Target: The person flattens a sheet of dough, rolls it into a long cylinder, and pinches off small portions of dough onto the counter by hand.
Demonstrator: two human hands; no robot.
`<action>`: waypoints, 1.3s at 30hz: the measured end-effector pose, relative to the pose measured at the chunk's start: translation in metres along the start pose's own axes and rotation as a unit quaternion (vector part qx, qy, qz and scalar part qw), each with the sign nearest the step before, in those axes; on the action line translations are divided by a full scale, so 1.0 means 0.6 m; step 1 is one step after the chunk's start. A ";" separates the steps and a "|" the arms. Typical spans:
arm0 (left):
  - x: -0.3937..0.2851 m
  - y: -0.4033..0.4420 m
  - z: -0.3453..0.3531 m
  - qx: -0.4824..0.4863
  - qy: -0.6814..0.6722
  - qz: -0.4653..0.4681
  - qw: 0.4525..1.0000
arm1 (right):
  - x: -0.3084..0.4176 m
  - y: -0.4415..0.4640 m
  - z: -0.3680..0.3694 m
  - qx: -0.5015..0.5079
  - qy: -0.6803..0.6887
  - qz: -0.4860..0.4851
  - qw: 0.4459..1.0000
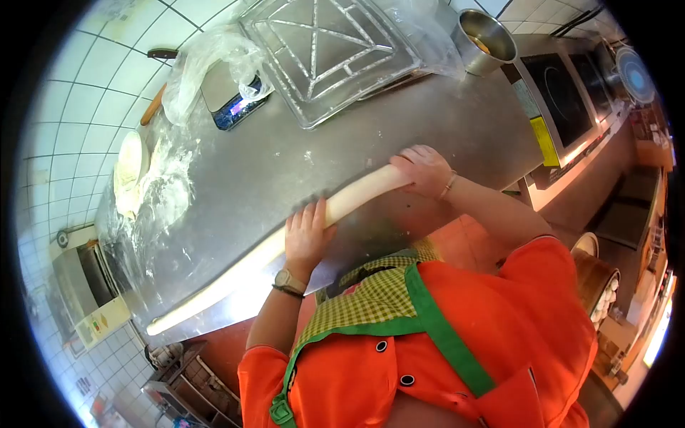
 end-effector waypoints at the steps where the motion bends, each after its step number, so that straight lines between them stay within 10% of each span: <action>1: 0.004 -0.009 -0.003 -0.002 -0.002 0.001 1.000 | -0.008 -0.009 -0.001 0.037 0.004 0.034 0.999; 5: 0.023 0.008 0.000 0.061 -0.027 -0.059 0.996 | -0.012 -0.011 -0.019 0.082 0.056 0.070 0.993; 9: -0.085 0.136 -0.021 -0.015 -0.091 0.135 0.987 | 0.011 0.014 -0.064 0.149 0.137 0.118 0.972; 12: -0.156 0.220 -0.016 -0.066 -0.198 0.104 0.972 | 0.008 0.005 -0.107 0.154 0.251 0.182 0.938; 14: -0.145 0.245 0.010 -0.052 -0.276 -0.077 0.957 | -0.012 -0.002 -0.111 0.148 0.329 0.228 0.904; 16: -0.121 0.251 0.028 -0.044 -0.336 -0.075 0.938 | -0.056 -0.026 -0.089 -0.032 0.671 0.289 0.682; 17: -0.115 0.254 0.028 -0.041 -0.395 -0.079 0.914 | -0.051 -0.026 -0.073 -0.035 0.674 0.289 0.679; 21: -0.125 0.256 0.034 -0.037 -0.414 -0.061 0.908 | 0.016 0.007 -0.054 -0.108 0.483 0.214 0.842; 22: -0.155 0.265 0.025 0.085 -0.128 0.114 0.982 | 0.019 0.018 -0.060 -0.082 0.436 0.246 0.862; 23: -0.183 0.267 0.015 0.096 0.155 0.306 0.934 | -0.009 0.035 0.003 -0.037 0.461 0.140 0.875; 27: -0.137 0.244 0.111 -0.029 0.175 0.337 0.925 | 0.020 0.010 -0.012 -0.163 0.361 0.164 0.903; 28: -0.129 0.252 0.063 0.032 -0.224 0.085 0.970 | 0.025 0.004 -0.021 -0.171 0.367 0.194 0.893; 30: -0.125 0.254 0.060 -0.036 -0.311 0.011 0.950 | 0.028 0.005 -0.024 -0.187 0.387 0.188 0.883; 39: -0.128 0.271 0.066 -0.099 -0.366 0.077 0.922 | 0.024 0.014 0.002 -0.155 0.371 0.259 0.878</action>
Point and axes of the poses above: each hand's wrist, its own y-axis towards the middle knuckle, its own z-axis out of the palm, x = y × z, the point moved 5 cm from there along y, towards the middle knuckle, and after that the axes turned 10 degrees about z, right-handed, at the moved point
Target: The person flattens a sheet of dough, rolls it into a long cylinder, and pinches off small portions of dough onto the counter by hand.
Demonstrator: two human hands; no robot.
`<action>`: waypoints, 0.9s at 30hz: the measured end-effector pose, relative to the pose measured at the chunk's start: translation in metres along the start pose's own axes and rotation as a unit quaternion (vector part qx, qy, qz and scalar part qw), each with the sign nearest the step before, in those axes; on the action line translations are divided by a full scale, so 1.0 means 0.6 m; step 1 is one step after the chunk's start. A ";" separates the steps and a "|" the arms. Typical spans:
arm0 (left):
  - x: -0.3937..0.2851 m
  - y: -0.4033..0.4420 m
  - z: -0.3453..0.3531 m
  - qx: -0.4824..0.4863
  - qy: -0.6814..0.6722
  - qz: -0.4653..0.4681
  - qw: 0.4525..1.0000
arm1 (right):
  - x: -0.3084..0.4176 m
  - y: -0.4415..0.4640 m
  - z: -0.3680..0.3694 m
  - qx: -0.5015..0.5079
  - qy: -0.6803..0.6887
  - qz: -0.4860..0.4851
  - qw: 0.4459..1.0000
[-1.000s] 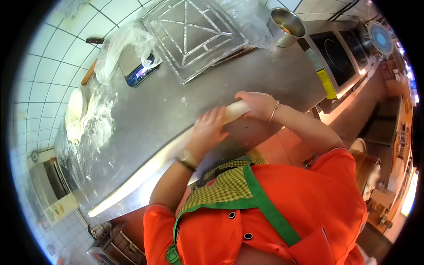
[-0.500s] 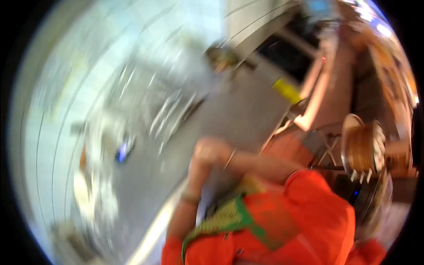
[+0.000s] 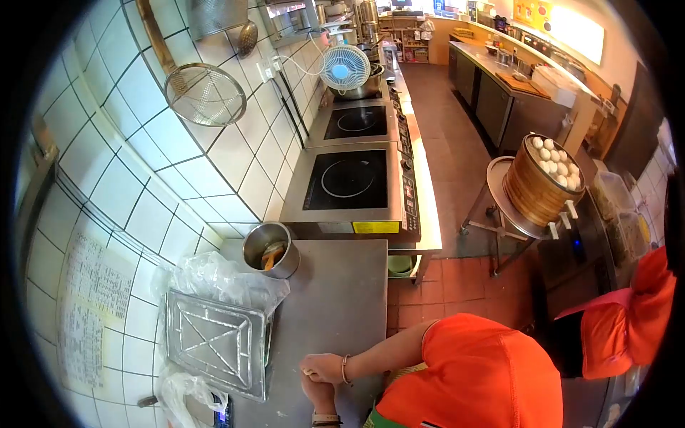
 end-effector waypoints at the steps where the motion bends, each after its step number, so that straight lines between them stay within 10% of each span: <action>1: -0.006 0.005 -0.006 0.001 0.003 0.002 1.000 | 0.000 0.003 0.000 -0.002 0.002 -0.002 1.000; 4: 0.002 0.002 -0.007 0.077 0.092 -0.081 0.989 | -0.008 0.005 -0.004 -0.001 0.037 -0.003 0.999; 8: 0.005 0.007 0.016 0.082 0.144 0.103 0.981 | -0.040 0.014 0.004 -0.020 0.024 -0.006 0.999; 11: 0.075 -0.006 0.063 0.268 0.320 0.087 0.905 | -0.055 0.015 0.002 0.029 -0.151 -0.032 0.988; 15: 0.049 0.015 0.057 0.118 0.118 -0.067 0.984 | 0.004 -0.040 -0.018 0.167 0.134 0.121 0.969; 16: 0.071 0.037 0.077 0.316 0.196 -0.044 0.927 | 0.027 -0.063 -0.016 0.227 0.181 0.168 0.942; 18: 0.021 0.047 -0.005 0.143 0.136 -0.058 0.979 | 0.055 -0.087 0.030 0.311 0.005 0.056 0.949; 20: 0.003 0.002 -0.061 -0.036 0.099 0.030 0.994 | 0.193 -0.044 0.022 0.277 0.510 0.032 0.814; 21: -0.007 -0.013 -0.104 -0.052 0.102 0.018 0.993 | 0.175 -0.026 0.040 0.295 0.502 0.037 0.812; 22: 0.012 -0.039 -0.157 -0.125 -0.195 -0.170 0.958 | 0.123 0.016 0.044 0.220 0.457 0.081 0.858; 23: 0.035 -0.079 -0.185 -0.174 -0.467 -0.331 0.801 | 0.119 0.039 0.065 0.138 0.414 0.122 0.891; 24: 0.055 -0.104 -0.208 -0.177 -0.466 -0.334 0.800 | 0.124 0.034 0.100 0.142 0.415 0.125 0.890; 26: 0.093 -0.146 -0.239 -0.272 -0.669 -0.239 0.649 | 0.248 -0.013 0.194 0.229 -0.089 -0.179 0.953; 27: 0.105 -0.181 -0.309 -0.297 -0.520 -0.153 0.786 | 0.284 -0.020 0.228 0.245 -0.089 -0.211 0.942</action>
Point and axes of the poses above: each hand's wrist, its own y-axis towards the middle knuckle, its own z-axis out of the palm, x = y × z, the point moved 5 cm from there along y, towards the middle knuckle, and after that the axes turned 10 degrees about z, right-handed, at the moved point
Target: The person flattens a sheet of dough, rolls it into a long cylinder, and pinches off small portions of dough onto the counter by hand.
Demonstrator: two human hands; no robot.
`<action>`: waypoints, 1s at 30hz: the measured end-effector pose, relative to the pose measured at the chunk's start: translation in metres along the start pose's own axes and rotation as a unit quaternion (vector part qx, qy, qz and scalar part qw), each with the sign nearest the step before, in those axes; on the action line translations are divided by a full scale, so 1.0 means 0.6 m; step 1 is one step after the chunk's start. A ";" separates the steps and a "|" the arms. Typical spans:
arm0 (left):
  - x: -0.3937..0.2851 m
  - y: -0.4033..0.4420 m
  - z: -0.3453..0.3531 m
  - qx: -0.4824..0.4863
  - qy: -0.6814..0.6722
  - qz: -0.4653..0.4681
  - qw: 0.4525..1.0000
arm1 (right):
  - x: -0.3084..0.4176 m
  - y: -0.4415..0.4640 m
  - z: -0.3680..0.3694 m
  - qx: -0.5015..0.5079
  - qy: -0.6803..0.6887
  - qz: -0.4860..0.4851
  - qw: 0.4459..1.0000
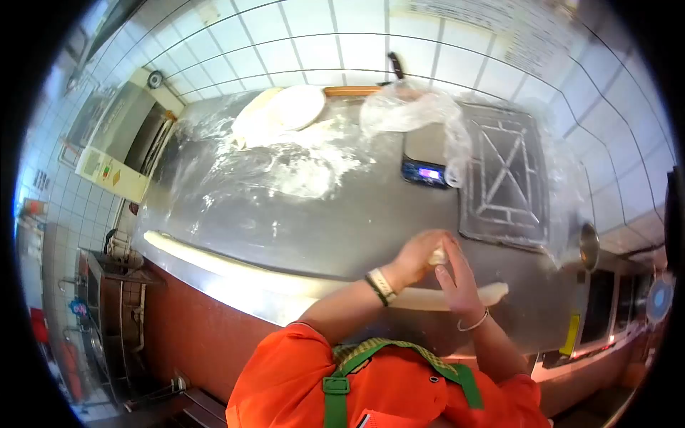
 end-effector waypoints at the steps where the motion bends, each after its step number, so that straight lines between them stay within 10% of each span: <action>1: -0.063 -0.006 -0.050 -0.004 0.171 0.143 0.975 | 0.015 0.013 0.014 0.007 0.003 -0.006 1.000; 7: -0.407 0.037 -0.523 -0.426 0.242 0.286 0.823 | -0.073 -0.023 0.031 -0.012 0.124 0.243 0.962; 11: -0.586 0.079 -0.620 -0.500 0.695 0.377 0.354 | -0.085 -0.089 0.031 -0.018 0.113 0.367 0.923; 14: -0.582 0.130 -0.686 -0.523 0.650 0.319 0.450 | -0.082 -0.095 0.028 -0.050 0.100 0.423 0.899; 20: -0.521 0.194 -0.749 -0.323 0.817 0.084 0.471 | -0.085 -0.077 0.030 -0.008 0.035 0.491 0.870; 23: -0.501 0.195 -0.760 -0.289 0.840 0.020 0.459 | -0.122 -0.091 -0.009 -0.075 -0.130 0.377 0.914; 26: -0.456 0.196 -0.802 -0.148 0.816 -0.040 0.558 | -0.130 -0.165 -0.080 -0.217 -0.284 0.306 0.882; 29: -0.420 0.144 -0.668 -0.119 0.886 -0.047 0.446 | -0.202 -0.254 -0.129 -0.289 -0.288 0.479 0.777; 30: -0.411 0.122 -0.608 -0.144 0.885 0.009 0.442 | -0.264 -0.288 -0.121 -0.312 -0.043 0.488 0.814</action>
Point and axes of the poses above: each hand's wrist, its own y-axis towards the middle knuckle, its own z-axis out of the palm, x = y × z, the point moved 5 cm from there along y, towards the middle knuckle, and after that the axes turned 10 degrees about z, right-handed, at the moved point
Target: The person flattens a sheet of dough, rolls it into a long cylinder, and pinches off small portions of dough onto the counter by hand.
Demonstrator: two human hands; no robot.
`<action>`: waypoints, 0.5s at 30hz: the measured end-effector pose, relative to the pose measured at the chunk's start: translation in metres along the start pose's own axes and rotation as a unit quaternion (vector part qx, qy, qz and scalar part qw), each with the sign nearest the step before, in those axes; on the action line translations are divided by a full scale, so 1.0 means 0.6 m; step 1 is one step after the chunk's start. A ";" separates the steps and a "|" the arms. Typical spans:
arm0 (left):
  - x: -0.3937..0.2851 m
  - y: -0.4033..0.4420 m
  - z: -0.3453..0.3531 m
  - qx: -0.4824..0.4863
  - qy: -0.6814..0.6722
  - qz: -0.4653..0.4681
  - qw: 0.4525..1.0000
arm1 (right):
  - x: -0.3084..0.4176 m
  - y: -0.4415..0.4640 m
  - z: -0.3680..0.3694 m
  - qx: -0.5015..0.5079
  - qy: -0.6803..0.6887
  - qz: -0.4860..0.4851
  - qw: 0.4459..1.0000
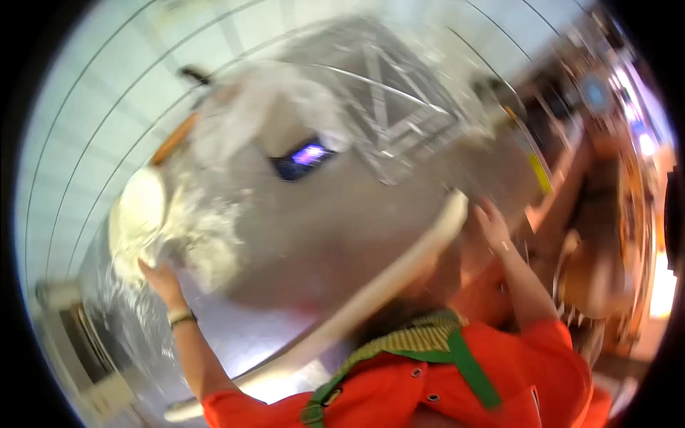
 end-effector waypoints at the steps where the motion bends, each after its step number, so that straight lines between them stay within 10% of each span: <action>1: -0.022 -0.044 -0.013 -0.217 -0.165 -0.003 0.962 | 0.004 -0.010 0.007 0.010 -0.004 -0.016 1.000; 2: -0.095 -0.053 -0.029 -0.197 -0.174 0.024 0.965 | 0.054 -0.044 0.016 0.111 0.081 0.113 0.984; 8: -0.622 -0.281 -0.126 0.019 -0.262 0.424 0.867 | 0.057 0.027 0.093 0.195 0.172 0.144 0.955; 11: -0.837 -0.367 -0.091 0.228 -0.322 0.382 0.835 | 0.059 0.058 0.093 0.231 0.145 0.056 0.960; 15: -0.959 -0.407 -0.078 0.156 -0.345 0.332 0.864 | 0.061 0.042 0.038 0.200 0.135 -0.150 0.959</action>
Point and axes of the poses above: each hand's wrist, its own y-axis towards the middle knuckle, its own z-axis out of the palm, x = y × z, the point moved 5 cm from there along y, towards the middle knuckle, and after that the axes turned 10 degrees about z, right-handed, at the moved point
